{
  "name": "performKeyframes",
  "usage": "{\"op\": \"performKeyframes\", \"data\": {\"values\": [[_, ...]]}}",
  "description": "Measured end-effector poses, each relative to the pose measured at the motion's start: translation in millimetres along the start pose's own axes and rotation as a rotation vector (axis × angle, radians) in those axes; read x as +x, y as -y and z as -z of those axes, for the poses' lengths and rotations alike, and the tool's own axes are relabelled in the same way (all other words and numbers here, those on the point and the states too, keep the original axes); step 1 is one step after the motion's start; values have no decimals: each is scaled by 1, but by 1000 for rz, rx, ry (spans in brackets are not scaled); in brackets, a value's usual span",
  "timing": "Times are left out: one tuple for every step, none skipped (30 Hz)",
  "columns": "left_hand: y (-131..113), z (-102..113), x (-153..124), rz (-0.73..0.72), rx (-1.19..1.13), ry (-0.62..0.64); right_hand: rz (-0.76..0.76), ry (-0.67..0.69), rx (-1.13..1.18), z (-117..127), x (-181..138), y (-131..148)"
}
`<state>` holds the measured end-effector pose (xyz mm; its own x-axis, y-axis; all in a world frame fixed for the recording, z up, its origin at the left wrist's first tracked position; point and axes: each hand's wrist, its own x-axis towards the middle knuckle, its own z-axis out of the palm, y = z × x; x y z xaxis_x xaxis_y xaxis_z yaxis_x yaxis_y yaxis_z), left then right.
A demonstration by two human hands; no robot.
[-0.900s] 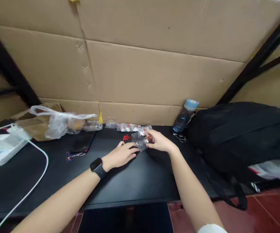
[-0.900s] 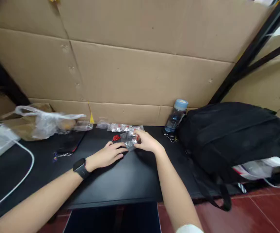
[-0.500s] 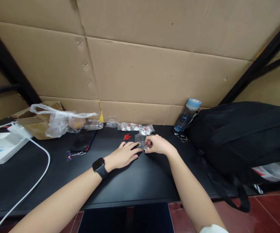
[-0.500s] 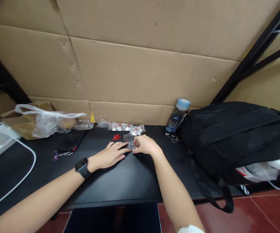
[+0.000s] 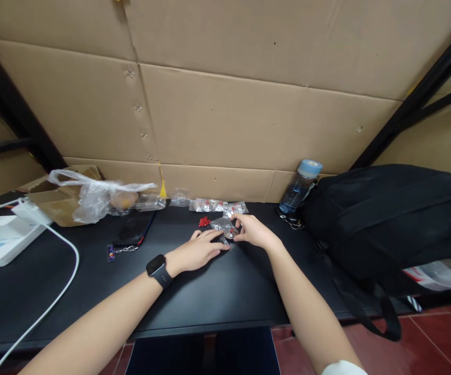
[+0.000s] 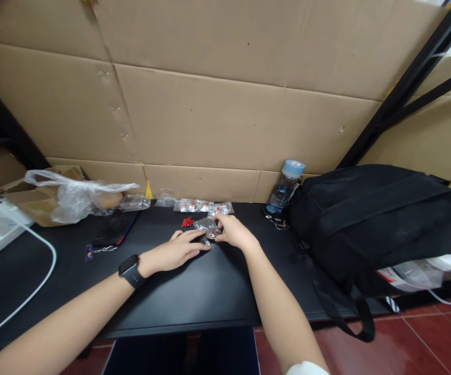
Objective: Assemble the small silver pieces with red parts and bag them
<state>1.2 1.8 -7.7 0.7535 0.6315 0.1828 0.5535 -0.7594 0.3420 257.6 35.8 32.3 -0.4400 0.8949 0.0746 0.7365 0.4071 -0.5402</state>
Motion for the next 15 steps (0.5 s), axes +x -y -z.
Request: {"op": "performKeyframes", "data": {"values": [[0,0,0,-3,-8,1,-5,-34,-40,-1,1,1],[0,0,0,-7,-15,0,-12,-66,-91,-2,1,3],[1,0,0,-11,-20,0,-23,-94,-145,-3,2,6],[1,0,-1,-14,-21,3,-38,-117,-195,-4,3,8],[1,0,-1,-13,-20,7,-54,-137,-239,-5,3,10],[1,1,-1,-12,-19,14,-65,-154,-275,-6,3,12],[0,1,-1,-10,-17,22,-70,-169,-302,-7,3,14],[0,2,-2,-9,-17,28,-66,-183,-324,-9,4,16],[-1,3,-2,-9,-19,34,-54,-194,-345,-11,4,17],[-1,4,-2,-13,-22,38,-38,-205,-366,-13,5,18],[-2,6,-2,-18,-27,40,-23,-217,-389,-16,6,19],[-2,7,-3,-23,-31,41,-10,-231,-410,-19,8,20],[-3,9,-3,-27,-33,39,-1,-246,-427,-23,9,21],[-3,11,-3,-33,-32,36,6,-262,-433,-26,10,22],[-3,14,-3,-37,-30,32,11,-279,-426,-28,12,22]]}}
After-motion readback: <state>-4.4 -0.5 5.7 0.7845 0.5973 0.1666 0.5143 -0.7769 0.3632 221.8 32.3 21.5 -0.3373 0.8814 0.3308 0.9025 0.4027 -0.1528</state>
